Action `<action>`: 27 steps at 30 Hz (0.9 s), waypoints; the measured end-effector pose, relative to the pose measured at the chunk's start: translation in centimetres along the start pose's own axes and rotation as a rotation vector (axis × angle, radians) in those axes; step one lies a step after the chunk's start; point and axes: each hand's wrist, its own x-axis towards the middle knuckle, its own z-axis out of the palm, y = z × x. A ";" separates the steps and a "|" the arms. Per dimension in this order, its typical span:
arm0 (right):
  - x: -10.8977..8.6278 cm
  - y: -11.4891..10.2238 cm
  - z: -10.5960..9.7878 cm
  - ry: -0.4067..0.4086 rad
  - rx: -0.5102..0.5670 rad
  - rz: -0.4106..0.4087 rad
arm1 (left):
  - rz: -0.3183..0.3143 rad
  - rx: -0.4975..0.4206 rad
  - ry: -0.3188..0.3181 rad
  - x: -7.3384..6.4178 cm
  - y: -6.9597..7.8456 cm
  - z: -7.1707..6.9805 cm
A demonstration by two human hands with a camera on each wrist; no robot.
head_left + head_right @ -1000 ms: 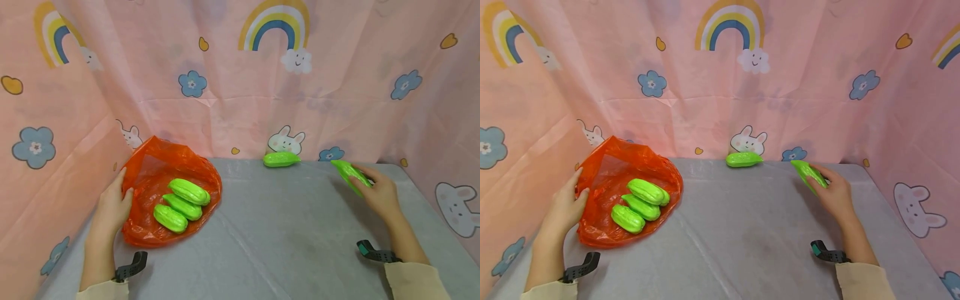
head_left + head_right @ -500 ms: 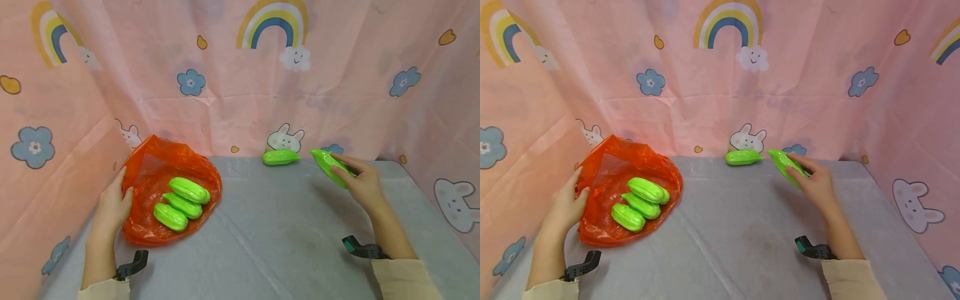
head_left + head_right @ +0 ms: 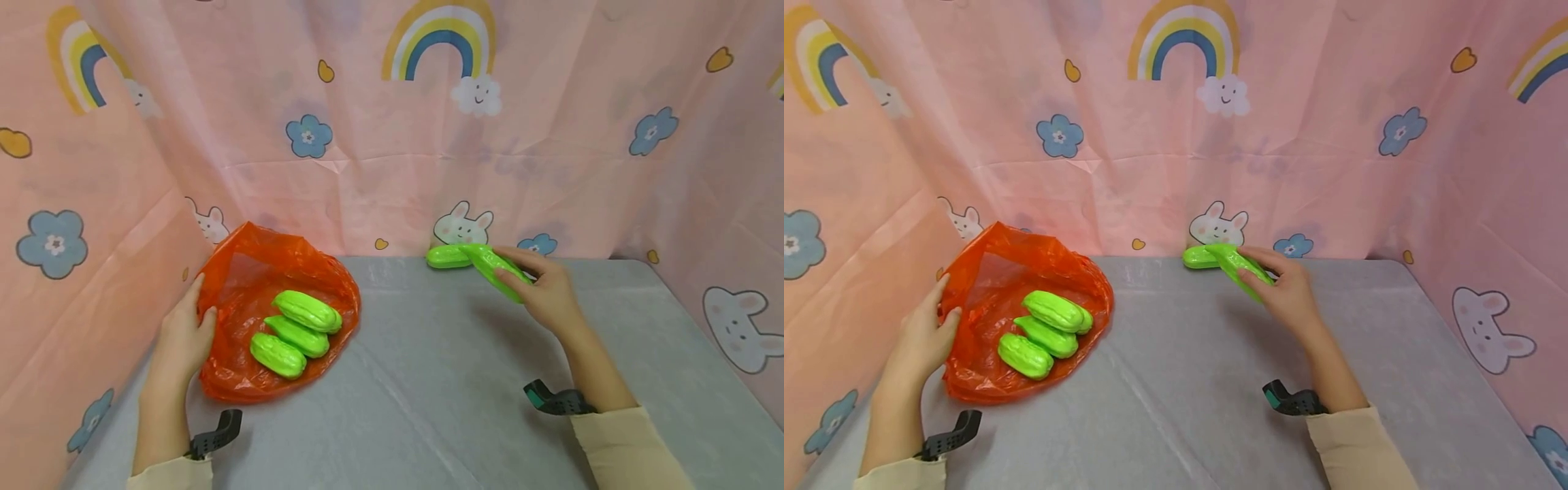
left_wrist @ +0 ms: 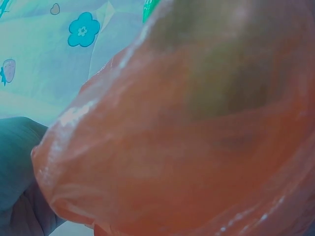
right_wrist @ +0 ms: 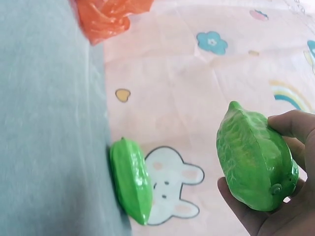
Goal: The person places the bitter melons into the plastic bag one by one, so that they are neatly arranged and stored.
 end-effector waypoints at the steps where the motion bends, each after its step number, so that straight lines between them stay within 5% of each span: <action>1: 0.1 -0.2 0.2 -0.005 0.010 -0.004 | -0.001 -0.002 -0.001 0.0 0.0 0.0; 27: 2.3 -7.0 6.7 -0.126 0.231 -0.031 | 0.013 -0.015 0.016 0.0 0.0 -0.5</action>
